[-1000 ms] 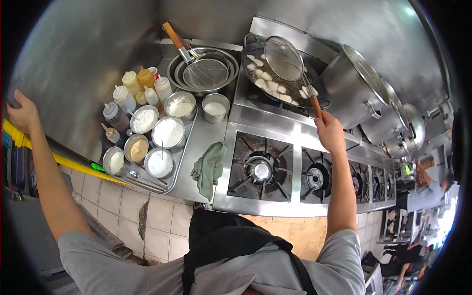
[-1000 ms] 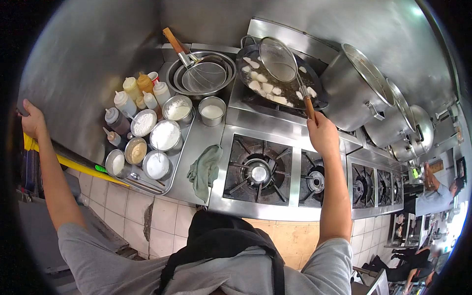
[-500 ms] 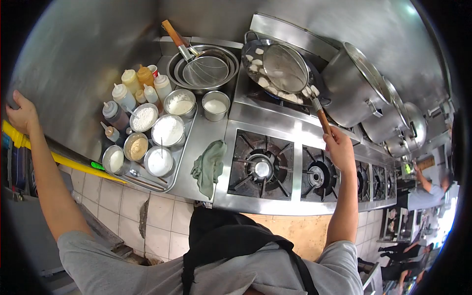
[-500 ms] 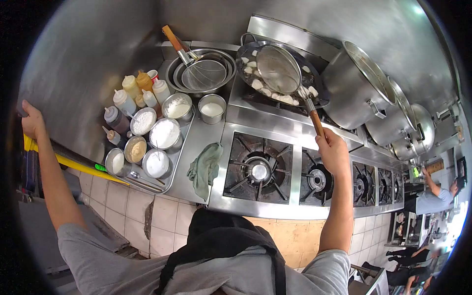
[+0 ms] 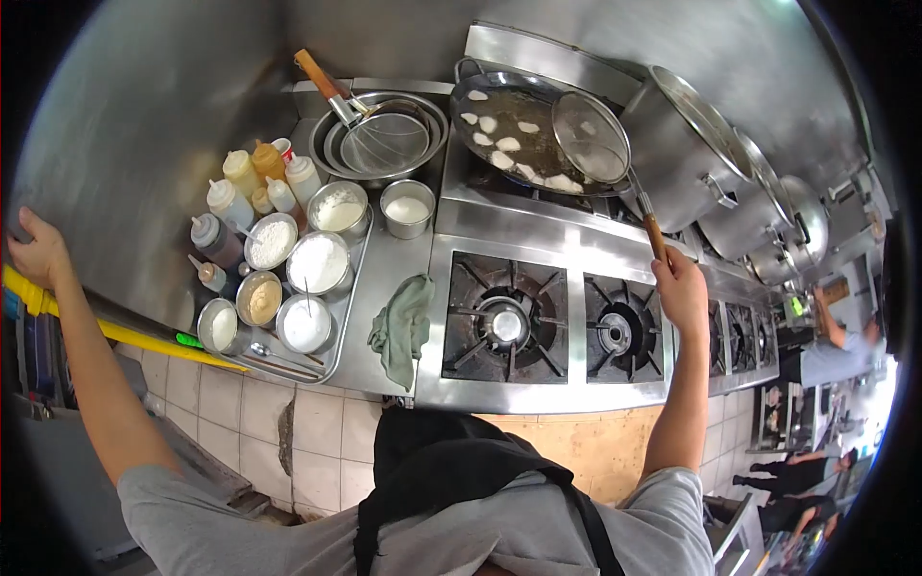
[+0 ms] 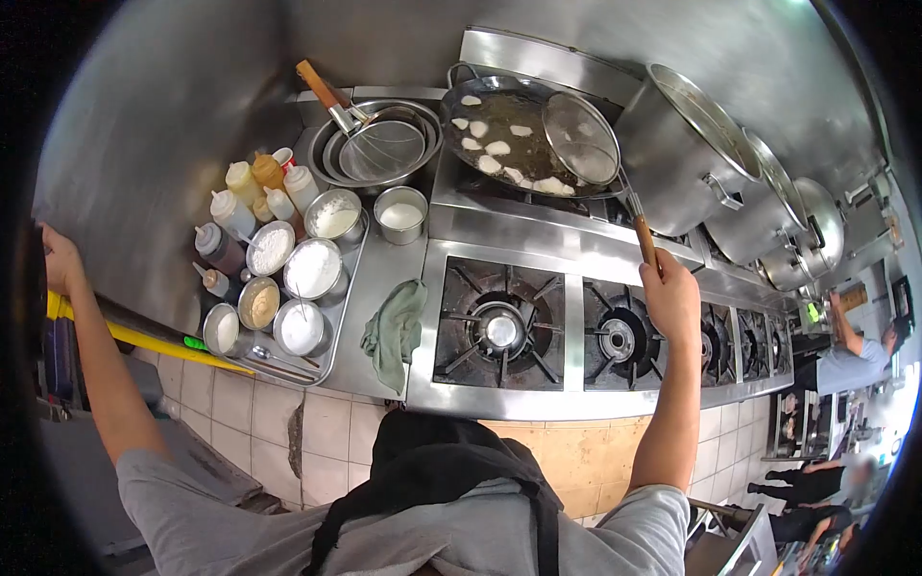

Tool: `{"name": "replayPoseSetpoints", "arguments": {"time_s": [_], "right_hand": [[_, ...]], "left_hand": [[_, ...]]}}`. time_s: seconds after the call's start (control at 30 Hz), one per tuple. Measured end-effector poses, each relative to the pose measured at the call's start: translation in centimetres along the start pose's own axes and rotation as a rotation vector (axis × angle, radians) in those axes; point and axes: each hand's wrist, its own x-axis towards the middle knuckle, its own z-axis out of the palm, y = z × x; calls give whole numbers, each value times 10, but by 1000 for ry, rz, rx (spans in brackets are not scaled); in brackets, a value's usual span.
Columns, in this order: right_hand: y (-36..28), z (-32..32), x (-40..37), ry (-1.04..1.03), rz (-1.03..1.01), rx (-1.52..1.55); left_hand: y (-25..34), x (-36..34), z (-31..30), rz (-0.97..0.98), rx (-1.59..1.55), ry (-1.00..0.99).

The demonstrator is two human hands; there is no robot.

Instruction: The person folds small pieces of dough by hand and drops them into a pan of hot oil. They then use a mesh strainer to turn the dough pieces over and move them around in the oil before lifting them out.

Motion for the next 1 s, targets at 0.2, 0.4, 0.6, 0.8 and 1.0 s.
{"name": "replayPoseSetpoints", "arguments": {"time_s": [0.2, 0.4, 0.6, 0.8, 1.0], "right_hand": [[-7, -6, -4, -77, 90, 109], [-14, -8, -7, -160, 184, 287], [-9, -7, -7, -146, 198, 321], [-14, 4, -7, -248, 209, 402], [-27, 4, -6, -291, 228, 469]], "left_hand": [[9, 4, -12, 28, -76, -104], [-2, 3, -1, 59, -40, -49], [-2, 3, -1, 29, -71, -55], [7, 0, -10, -80, -67, -173], [22, 4, -22, -22, -141, -92]]}}
